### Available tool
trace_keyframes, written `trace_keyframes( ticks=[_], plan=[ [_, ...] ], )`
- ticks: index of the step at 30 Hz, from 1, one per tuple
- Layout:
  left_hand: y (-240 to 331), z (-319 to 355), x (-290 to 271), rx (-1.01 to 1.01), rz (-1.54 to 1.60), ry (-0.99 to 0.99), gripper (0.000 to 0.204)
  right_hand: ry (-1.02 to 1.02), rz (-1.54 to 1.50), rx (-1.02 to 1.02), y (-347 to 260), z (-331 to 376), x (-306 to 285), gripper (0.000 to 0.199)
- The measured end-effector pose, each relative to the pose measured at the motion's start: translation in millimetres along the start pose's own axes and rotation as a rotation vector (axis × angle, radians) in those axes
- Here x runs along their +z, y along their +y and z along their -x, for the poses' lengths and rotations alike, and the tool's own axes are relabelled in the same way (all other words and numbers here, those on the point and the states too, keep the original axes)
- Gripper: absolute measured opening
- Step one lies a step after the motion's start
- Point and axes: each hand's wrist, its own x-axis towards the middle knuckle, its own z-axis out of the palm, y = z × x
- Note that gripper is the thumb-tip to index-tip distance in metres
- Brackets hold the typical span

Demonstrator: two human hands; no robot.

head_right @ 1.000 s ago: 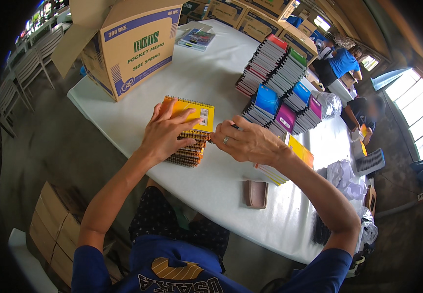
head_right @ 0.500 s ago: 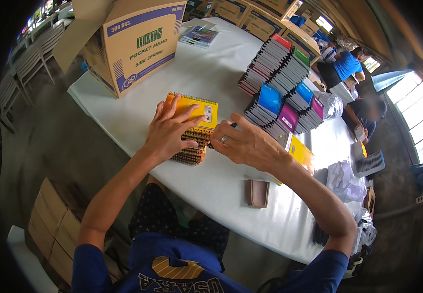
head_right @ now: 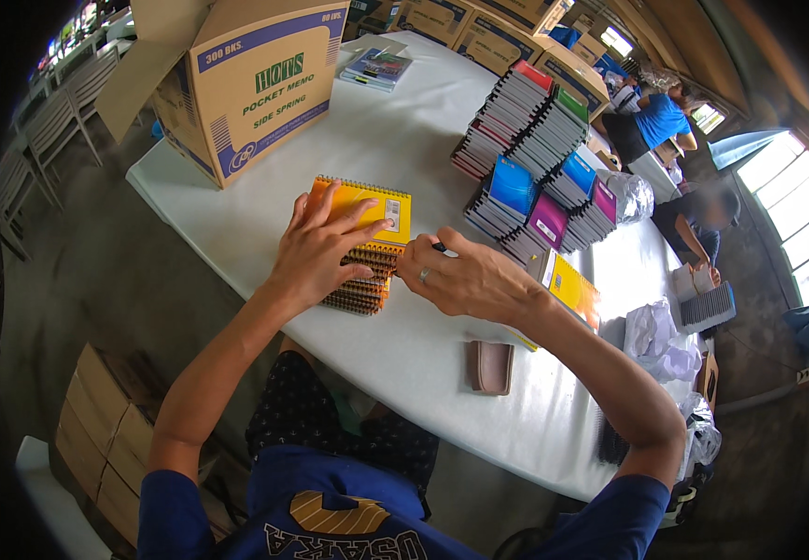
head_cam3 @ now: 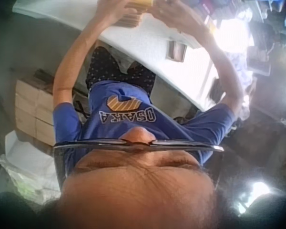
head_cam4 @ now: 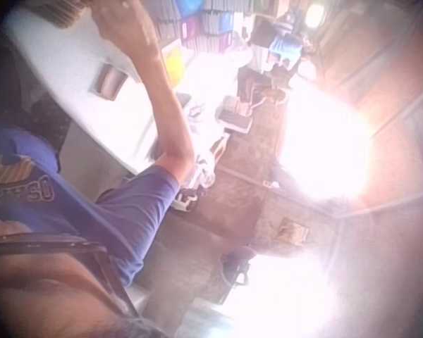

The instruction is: The person is assembling spiral notebooks by hand by threading metal coils through the prepunched holes of paper stacks and covers, and using pliers to trim and bend the ends of the coils.

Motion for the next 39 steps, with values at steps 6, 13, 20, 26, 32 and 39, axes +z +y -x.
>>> trace_keyframes(
  ticks=[6, 13, 20, 26, 32, 39],
  plan=[
    [-2.8, 2.8, 3.6, -0.007, -0.021, 0.025, 0.064, -0.745, -0.352, 0.455, -38.8, -28.3, -16.4, 0.023],
    [2.8, 1.7, 2.2, -0.015, 0.019, 0.006, 0.071, -0.027, -0.199, 0.119, -0.4, -4.5, 1.8, 0.028],
    [-2.5, 2.1, 7.1, 0.023, 0.051, 0.009, 0.072, 0.025, -0.090, 0.047, -12.4, -0.8, 9.2, 0.027],
    [-3.5, 4.4, 6.7, 0.023, 0.020, 0.046, 0.077, -0.326, -0.255, 0.362, -28.0, -18.3, -9.8, 0.023],
    [-0.1, 3.2, 0.7, 0.047, 0.040, 0.003, 0.090, 0.006, -0.174, 0.062, -6.4, -8.1, 8.5, 0.024],
    [-3.0, 3.7, 3.5, 0.044, 0.041, -0.019, 0.090, -0.025, -0.213, 0.081, -29.7, -20.0, 5.1, 0.027]
  ],
)
